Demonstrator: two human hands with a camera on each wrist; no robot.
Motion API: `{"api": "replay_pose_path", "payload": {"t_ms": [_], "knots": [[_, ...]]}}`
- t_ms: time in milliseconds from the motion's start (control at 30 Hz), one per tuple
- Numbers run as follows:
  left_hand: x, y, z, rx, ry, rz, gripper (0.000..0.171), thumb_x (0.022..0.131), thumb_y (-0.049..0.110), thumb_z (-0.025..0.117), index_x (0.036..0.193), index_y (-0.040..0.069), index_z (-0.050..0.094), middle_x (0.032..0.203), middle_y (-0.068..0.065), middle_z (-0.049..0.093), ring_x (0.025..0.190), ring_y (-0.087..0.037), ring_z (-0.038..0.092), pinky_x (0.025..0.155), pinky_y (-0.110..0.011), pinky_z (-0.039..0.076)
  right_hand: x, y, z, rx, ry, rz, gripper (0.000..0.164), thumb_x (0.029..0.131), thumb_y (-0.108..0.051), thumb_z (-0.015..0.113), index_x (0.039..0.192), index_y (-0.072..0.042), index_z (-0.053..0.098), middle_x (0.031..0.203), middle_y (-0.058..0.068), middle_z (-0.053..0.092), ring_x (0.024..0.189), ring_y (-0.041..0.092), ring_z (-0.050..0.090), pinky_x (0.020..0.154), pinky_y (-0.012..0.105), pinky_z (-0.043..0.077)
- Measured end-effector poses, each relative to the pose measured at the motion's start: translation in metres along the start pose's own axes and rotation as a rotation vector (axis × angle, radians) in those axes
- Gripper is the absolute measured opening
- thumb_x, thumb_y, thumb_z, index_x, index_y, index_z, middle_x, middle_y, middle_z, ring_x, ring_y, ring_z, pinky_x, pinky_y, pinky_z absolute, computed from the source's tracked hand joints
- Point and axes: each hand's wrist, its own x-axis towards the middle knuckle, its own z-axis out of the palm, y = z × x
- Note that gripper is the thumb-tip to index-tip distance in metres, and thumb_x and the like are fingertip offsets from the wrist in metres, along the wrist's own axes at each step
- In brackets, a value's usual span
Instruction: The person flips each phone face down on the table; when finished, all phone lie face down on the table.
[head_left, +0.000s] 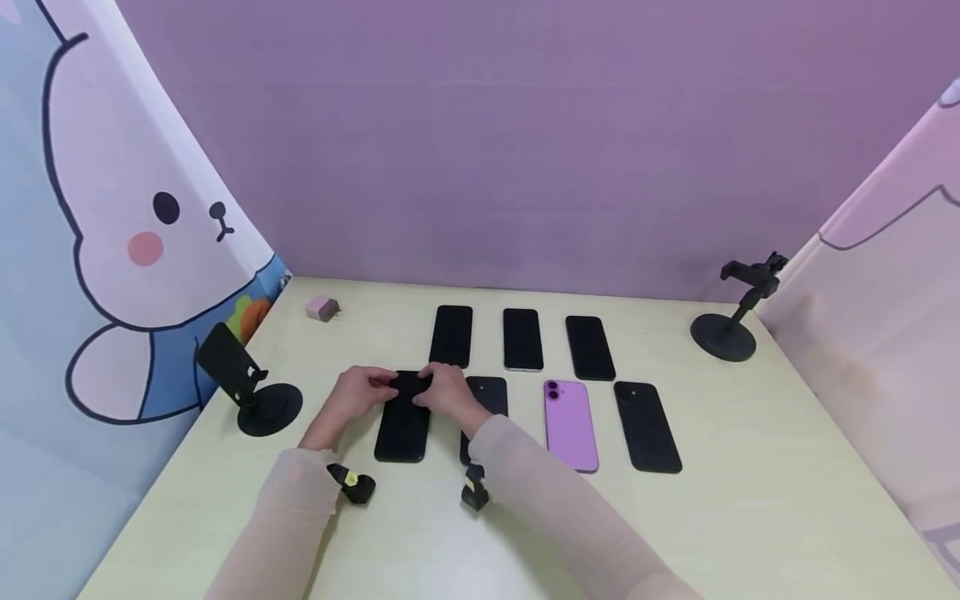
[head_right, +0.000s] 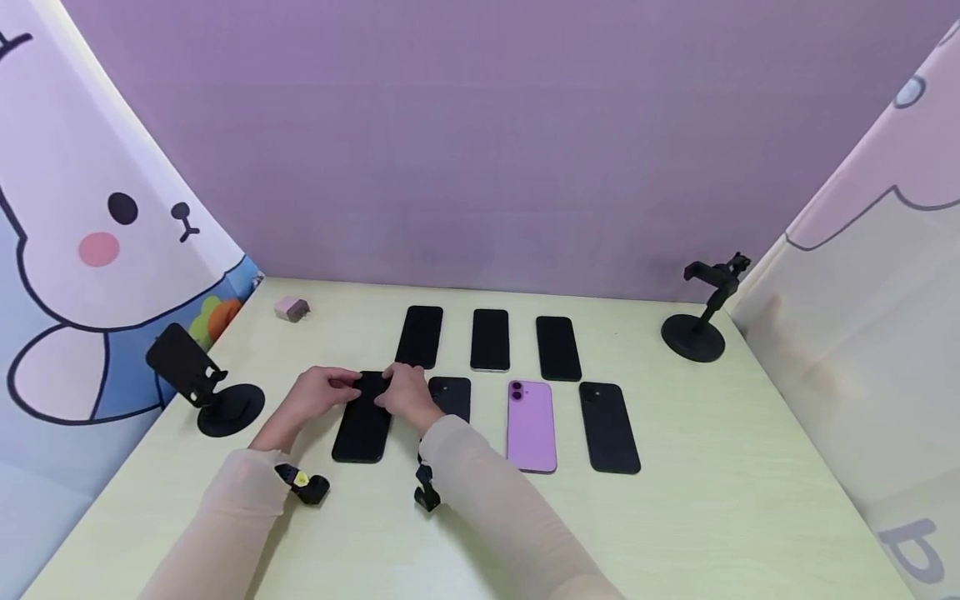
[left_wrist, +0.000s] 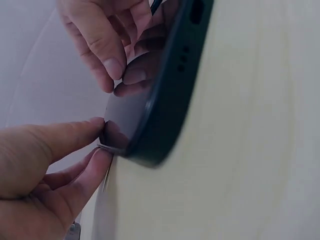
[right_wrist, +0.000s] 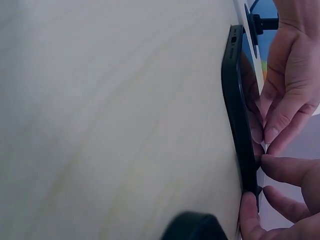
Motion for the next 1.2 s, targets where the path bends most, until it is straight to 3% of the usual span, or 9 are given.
{"api": "replay_pose_path", "payload": {"t_ms": [133, 367, 667, 833, 1200], "knots": [[0.0, 0.003, 0.001, -0.005, 0.004, 0.003, 0.029, 0.085, 0.004, 0.073, 0.112, -0.007, 0.069, 0.094, -0.016, 0.071, 0.089, -0.03, 0.067, 0.076, -0.04, 0.053, 0.0, 0.002, -0.002, 0.055, 0.009, 0.009, 0.037, 0.08, -0.012, 0.081, 0.116, -0.008, 0.069, 0.124, 0.013, 0.06, 0.119, 0.027, 0.051, 0.095, 0.033, 0.044], [-0.001, 0.005, 0.0, 0.019, -0.016, 0.002, 0.027, 0.086, 0.004, 0.072, 0.111, -0.006, 0.07, 0.093, -0.015, 0.071, 0.086, -0.027, 0.066, 0.073, -0.039, 0.053, -0.003, 0.003, -0.012, 0.172, -0.015, 0.021, 0.036, 0.081, -0.009, 0.079, 0.115, -0.007, 0.071, 0.112, 0.01, 0.064, 0.096, 0.019, 0.058, 0.078, 0.028, 0.049], [-0.002, 0.009, 0.003, 0.006, -0.034, 0.001, 0.028, 0.089, 0.01, 0.071, 0.113, -0.004, 0.069, 0.098, -0.016, 0.07, 0.094, -0.03, 0.065, 0.079, -0.042, 0.052, -0.009, 0.003, -0.024, 0.297, -0.038, -0.002, 0.035, 0.083, -0.005, 0.074, 0.117, -0.004, 0.07, 0.114, 0.013, 0.061, 0.099, 0.022, 0.058, 0.077, 0.032, 0.051], [-0.002, 0.012, 0.006, -0.028, -0.021, 0.008, 0.027, 0.09, 0.01, 0.069, 0.114, -0.003, 0.069, 0.103, -0.019, 0.07, 0.099, -0.034, 0.065, 0.081, -0.043, 0.053, -0.008, 0.007, -0.023, 0.429, -0.02, -0.015, 0.032, 0.084, -0.003, 0.073, 0.116, -0.002, 0.07, 0.111, 0.012, 0.064, 0.092, 0.02, 0.065, 0.074, 0.031, 0.053], [-0.001, 0.018, 0.013, -0.161, 0.014, 0.039, 0.029, 0.091, 0.009, 0.069, 0.117, -0.003, 0.068, 0.115, -0.022, 0.066, 0.1, -0.033, 0.066, 0.075, -0.036, 0.055, -0.008, 0.007, -0.028, 0.563, -0.01, -0.044, 0.03, 0.086, 0.004, 0.069, 0.115, 0.003, 0.069, 0.106, 0.012, 0.068, 0.088, 0.02, 0.067, 0.075, 0.03, 0.054]]}}
